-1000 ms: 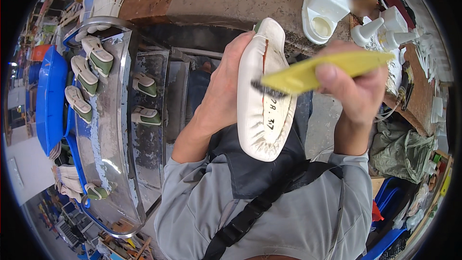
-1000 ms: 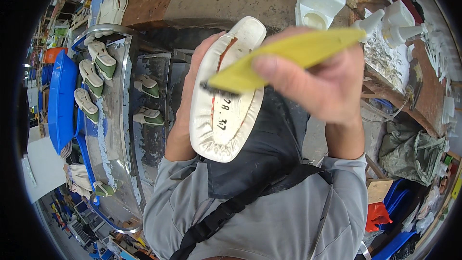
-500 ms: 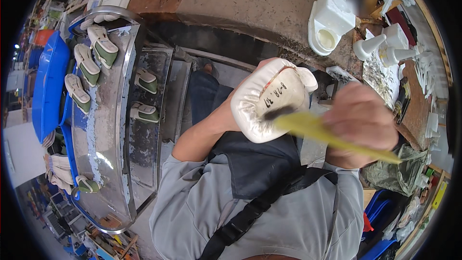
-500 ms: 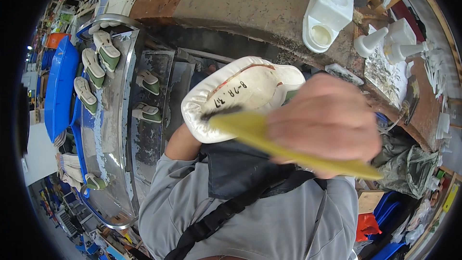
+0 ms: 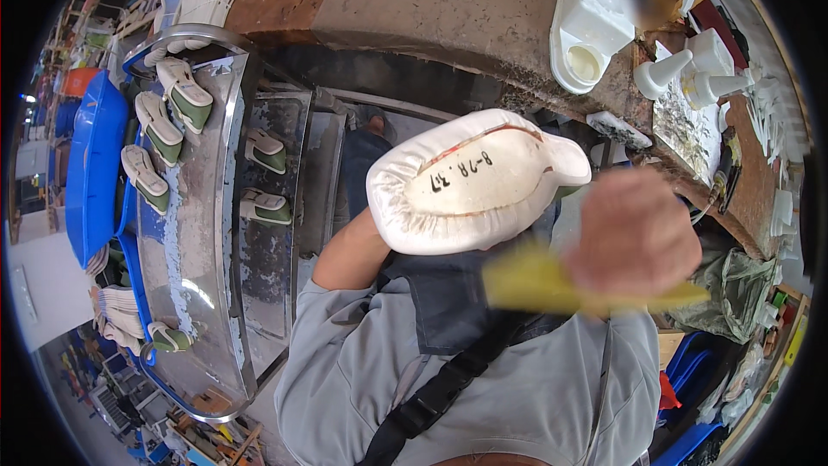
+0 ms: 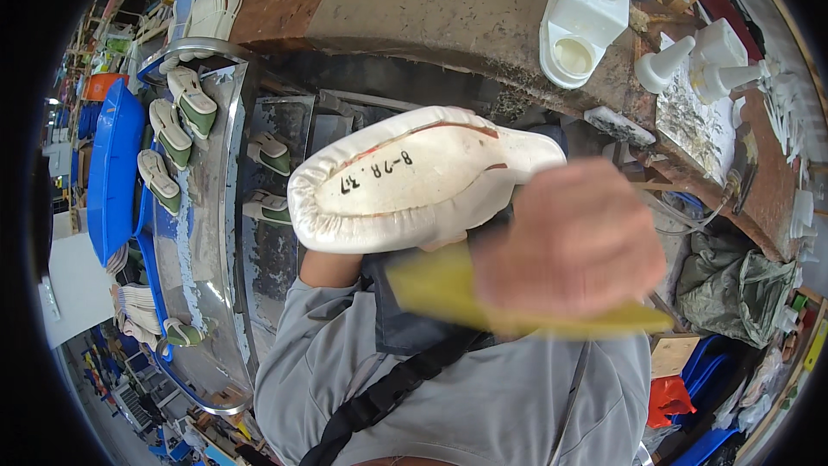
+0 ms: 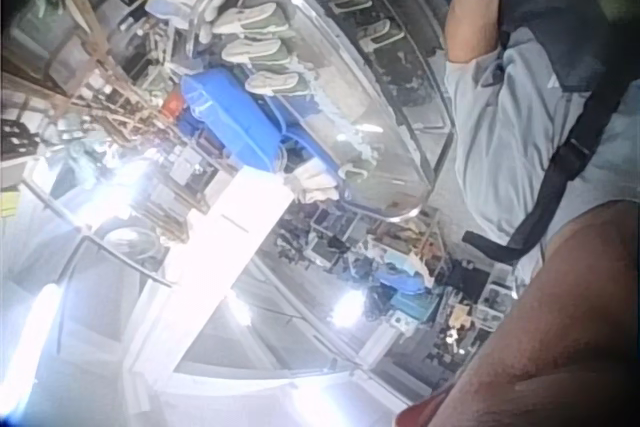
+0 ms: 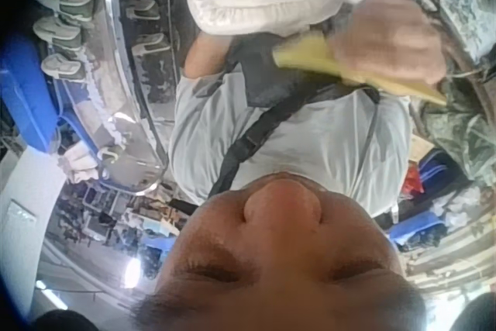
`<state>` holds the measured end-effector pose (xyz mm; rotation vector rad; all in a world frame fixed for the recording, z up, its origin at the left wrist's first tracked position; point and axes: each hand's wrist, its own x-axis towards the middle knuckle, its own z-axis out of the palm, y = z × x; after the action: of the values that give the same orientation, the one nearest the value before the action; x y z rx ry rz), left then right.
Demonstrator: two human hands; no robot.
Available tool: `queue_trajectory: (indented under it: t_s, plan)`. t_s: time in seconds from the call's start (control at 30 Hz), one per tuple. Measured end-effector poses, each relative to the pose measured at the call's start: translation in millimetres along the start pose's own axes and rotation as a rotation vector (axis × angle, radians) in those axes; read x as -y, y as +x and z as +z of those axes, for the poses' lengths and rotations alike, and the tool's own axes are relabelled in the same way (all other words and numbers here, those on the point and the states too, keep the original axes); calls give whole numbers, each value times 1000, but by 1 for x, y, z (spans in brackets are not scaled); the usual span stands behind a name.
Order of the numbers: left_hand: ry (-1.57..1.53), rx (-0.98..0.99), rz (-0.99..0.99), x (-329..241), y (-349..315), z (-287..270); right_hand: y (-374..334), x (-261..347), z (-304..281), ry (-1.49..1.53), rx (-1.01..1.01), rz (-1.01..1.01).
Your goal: Applying adhesive to the base of shoe uppers mounted on lasts using a brush.
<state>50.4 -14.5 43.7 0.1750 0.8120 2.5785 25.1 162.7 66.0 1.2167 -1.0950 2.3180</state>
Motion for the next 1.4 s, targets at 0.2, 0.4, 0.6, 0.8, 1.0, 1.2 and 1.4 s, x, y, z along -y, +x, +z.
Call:
queue_trajectory:
  t_s: [0.2, 0.4, 0.6, 0.8, 1.0, 1.2, 1.4]
  plan:
    - [463, 153, 200, 2, -3, -22, 36, -8, -33, -194, 451, -41]
    - [-601, 70, -218, 9, -10, -31, 42, 3, -50, -369, 508, 120]
    - [-12, -47, 26, 8, -2, -7, 37, -5, -51, -348, 318, 138]
    - [574, -126, 258, 7, 14, 1, 42, -7, -62, -430, 330, 225]
    - [869, -43, 403, -1, 36, -30, 44, -1, -70, -477, 99, 437]
    - [518, 101, 640, -33, 52, -51, 33, -7, -118, -566, -513, 492]
    - [-251, -122, 507, -52, 54, -88, -2, -66, -174, -1094, -228, 626]
